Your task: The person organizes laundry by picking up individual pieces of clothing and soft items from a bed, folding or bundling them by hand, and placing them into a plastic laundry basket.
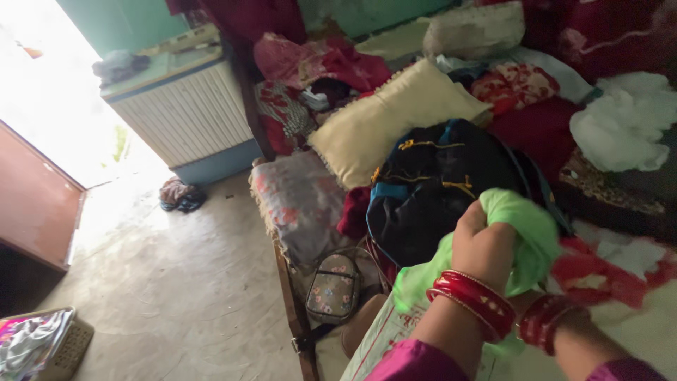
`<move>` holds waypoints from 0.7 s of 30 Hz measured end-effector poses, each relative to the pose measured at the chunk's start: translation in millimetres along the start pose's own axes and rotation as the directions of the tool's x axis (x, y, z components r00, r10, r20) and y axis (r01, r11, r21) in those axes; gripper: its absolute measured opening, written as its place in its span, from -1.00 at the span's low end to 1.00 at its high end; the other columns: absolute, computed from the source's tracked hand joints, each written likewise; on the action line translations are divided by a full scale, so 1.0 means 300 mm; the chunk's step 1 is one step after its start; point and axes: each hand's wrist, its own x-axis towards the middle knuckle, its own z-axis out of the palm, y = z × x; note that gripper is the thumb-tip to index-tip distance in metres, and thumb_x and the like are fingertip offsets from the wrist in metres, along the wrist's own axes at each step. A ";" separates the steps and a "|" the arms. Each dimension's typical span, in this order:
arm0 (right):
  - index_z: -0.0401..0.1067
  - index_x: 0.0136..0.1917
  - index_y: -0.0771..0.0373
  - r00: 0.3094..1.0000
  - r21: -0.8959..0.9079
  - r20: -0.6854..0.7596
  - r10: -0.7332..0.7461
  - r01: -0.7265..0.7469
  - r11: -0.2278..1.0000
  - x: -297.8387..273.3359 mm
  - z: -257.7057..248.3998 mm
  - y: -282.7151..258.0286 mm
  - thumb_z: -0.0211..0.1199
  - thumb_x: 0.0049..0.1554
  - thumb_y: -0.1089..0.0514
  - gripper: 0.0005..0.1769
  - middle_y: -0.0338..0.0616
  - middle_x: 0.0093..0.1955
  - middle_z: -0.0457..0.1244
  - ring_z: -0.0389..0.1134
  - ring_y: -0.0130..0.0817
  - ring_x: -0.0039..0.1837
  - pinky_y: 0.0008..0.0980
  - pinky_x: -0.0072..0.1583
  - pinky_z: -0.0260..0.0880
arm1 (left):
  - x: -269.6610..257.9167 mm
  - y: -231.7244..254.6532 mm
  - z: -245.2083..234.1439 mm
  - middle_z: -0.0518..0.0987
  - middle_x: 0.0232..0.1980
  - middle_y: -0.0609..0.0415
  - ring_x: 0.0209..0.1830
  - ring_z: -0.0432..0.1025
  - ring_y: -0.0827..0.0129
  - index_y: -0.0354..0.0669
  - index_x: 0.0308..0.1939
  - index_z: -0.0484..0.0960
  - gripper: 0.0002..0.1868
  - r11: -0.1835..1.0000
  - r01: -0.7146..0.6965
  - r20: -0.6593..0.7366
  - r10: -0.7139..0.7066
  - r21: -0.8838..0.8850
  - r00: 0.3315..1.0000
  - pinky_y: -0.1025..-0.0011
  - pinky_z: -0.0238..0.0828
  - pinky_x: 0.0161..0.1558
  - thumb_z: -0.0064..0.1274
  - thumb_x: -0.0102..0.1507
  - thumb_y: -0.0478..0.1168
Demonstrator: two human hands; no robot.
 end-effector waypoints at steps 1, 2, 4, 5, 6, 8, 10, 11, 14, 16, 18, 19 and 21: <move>0.57 0.19 0.09 1.000 0.067 -0.010 -0.005 0.006 0.998 0.003 -0.031 -0.020 0.42 -0.02 0.12 -0.54 -0.05 0.25 0.37 0.39 -0.08 0.31 -0.10 0.35 0.38 | 0.003 0.012 0.014 0.61 -0.14 -0.01 -0.19 0.49 0.30 -0.28 0.03 0.58 -0.64 0.978 -0.020 0.058 0.032 -0.205 0.998 0.39 0.44 -0.12 -0.08 0.16 -0.32; 0.57 0.19 0.10 1.000 0.139 -0.024 -0.009 0.012 0.990 0.012 -0.073 -0.045 0.42 -0.02 0.12 -0.54 -0.05 0.25 0.37 0.39 -0.08 0.30 -0.10 0.35 0.38 | 0.011 0.014 0.027 0.59 -0.16 0.00 -0.22 0.48 0.31 -0.28 0.03 0.58 -0.65 0.915 -0.026 0.110 0.077 -0.402 0.991 0.39 0.44 -0.15 -0.13 0.18 -0.34; 0.57 0.19 0.10 0.998 0.292 -0.056 -0.008 0.024 0.956 0.010 -0.170 -0.094 0.41 -0.02 0.12 -0.54 -0.05 0.25 0.37 0.39 -0.08 0.30 -0.10 0.34 0.38 | 0.071 0.010 -0.004 0.61 -0.18 0.02 -0.25 0.50 0.33 -0.32 -0.01 0.61 -0.66 0.765 -0.127 -0.042 0.129 -0.632 0.991 0.41 0.47 -0.19 -0.16 0.20 -0.35; 0.56 0.19 0.11 0.997 0.364 -0.079 -0.009 0.037 0.931 0.009 -0.225 -0.124 0.41 -0.02 0.12 -0.54 -0.04 0.24 0.37 0.39 -0.08 0.30 -0.10 0.34 0.38 | 0.092 0.007 -0.058 0.64 -0.20 0.02 -0.26 0.52 0.32 -0.35 -0.03 0.63 -0.65 0.806 -0.170 -0.062 0.164 -0.567 0.984 0.40 0.49 -0.19 -0.18 0.18 -0.37; 0.56 0.19 0.11 0.994 0.425 -0.110 -0.014 0.060 0.903 0.016 -0.289 -0.153 0.41 -0.02 0.12 -0.54 -0.04 0.24 0.37 0.39 -0.08 0.29 -0.10 0.34 0.38 | 0.110 0.008 -0.120 0.67 -0.22 0.02 -0.27 0.54 0.31 -0.38 -0.05 0.64 -0.63 0.840 -0.213 -0.080 0.200 -0.499 0.976 0.40 0.51 -0.19 -0.20 0.16 -0.38; 0.56 0.19 0.12 0.989 0.527 -0.144 -0.035 0.107 0.843 0.040 -0.396 -0.205 0.41 -0.02 0.12 -0.54 -0.04 0.24 0.37 0.39 -0.07 0.29 -0.10 0.33 0.38 | 0.130 0.010 -0.172 0.65 -0.08 -0.17 -0.17 0.54 0.12 -0.46 0.09 0.63 -0.51 0.933 -0.045 -0.102 0.008 -0.358 0.995 0.27 0.52 -0.12 -0.10 0.10 -0.36; 0.56 0.19 0.13 0.990 0.561 -0.130 -0.051 0.116 0.820 0.061 -0.433 -0.221 0.40 -0.02 0.12 -0.54 -0.03 0.24 0.37 0.39 -0.07 0.28 -0.09 0.33 0.38 | 0.098 0.007 -0.178 0.42 0.21 -0.18 0.13 0.42 0.09 -0.25 0.30 0.38 -0.26 0.938 0.231 -0.188 -0.185 0.259 0.965 0.28 0.42 0.16 0.18 0.01 -0.29; 0.56 0.19 0.13 0.992 0.574 -0.116 -0.053 0.111 0.811 0.070 -0.420 -0.215 0.40 -0.02 0.12 -0.54 -0.03 0.24 0.37 0.39 -0.07 0.28 -0.09 0.33 0.38 | 0.082 0.015 -0.170 0.32 0.36 -0.18 0.28 0.35 0.08 -0.13 0.41 0.25 -0.06 0.768 0.356 -0.271 -0.244 0.533 0.931 0.28 0.37 0.30 0.31 -0.03 -0.25; 0.56 0.19 0.14 0.999 0.596 -0.041 -0.028 0.047 0.801 0.082 -0.284 -0.134 0.40 -0.02 0.12 -0.54 -0.02 0.23 0.37 0.40 -0.07 0.28 -0.09 0.32 0.38 | 0.039 0.021 -0.060 0.16 0.54 -0.19 0.47 0.17 -0.06 -0.04 0.58 0.03 0.40 0.765 -0.092 0.007 0.114 0.638 0.993 0.15 0.23 0.40 0.49 -0.27 -0.15; 0.55 0.19 0.15 1.000 0.619 -0.004 0.014 -0.008 0.785 0.095 -0.206 -0.039 0.39 -0.02 0.12 -0.54 -0.02 0.23 0.38 0.40 -0.07 0.27 -0.09 0.32 0.38 | 0.033 0.027 -0.004 0.19 0.51 -0.25 0.49 0.13 -0.09 -0.14 0.60 -0.07 0.49 0.735 -0.245 0.153 0.191 0.632 0.970 0.11 0.15 0.43 0.58 -0.28 -0.15; 0.55 0.19 0.16 0.997 0.643 0.032 0.070 -0.074 0.763 0.104 -0.147 0.056 0.39 -0.02 0.12 -0.54 -0.01 0.22 0.38 0.40 -0.07 0.27 -0.09 0.31 0.38 | 0.032 0.035 0.042 0.24 0.45 -0.26 0.42 0.20 -0.02 -0.14 0.62 -0.16 0.55 0.811 -0.158 0.220 0.036 0.563 0.975 0.16 0.21 0.39 0.59 -0.28 -0.14; 0.55 0.19 0.16 0.995 0.648 0.047 0.087 -0.097 0.756 0.120 -0.125 0.093 0.39 -0.02 0.12 -0.54 -0.01 0.22 0.38 0.40 -0.06 0.26 -0.09 0.31 0.38 | 0.035 0.032 0.056 0.36 0.37 -0.26 0.34 0.32 0.01 -0.21 0.55 -0.01 0.42 0.869 -0.081 0.278 -0.067 0.488 0.958 0.18 0.29 0.33 0.56 -0.27 -0.13; 0.55 0.19 0.17 0.990 0.659 0.073 0.120 -0.139 0.740 0.145 -0.084 0.165 0.38 -0.02 0.12 -0.54 0.00 0.22 0.38 0.40 -0.06 0.26 -0.08 0.30 0.38 | 0.044 0.008 0.087 0.61 0.22 -0.24 0.19 0.54 0.08 -0.32 0.41 0.30 0.18 0.934 0.107 0.411 -0.250 0.341 0.877 0.23 0.47 0.21 0.49 -0.25 -0.10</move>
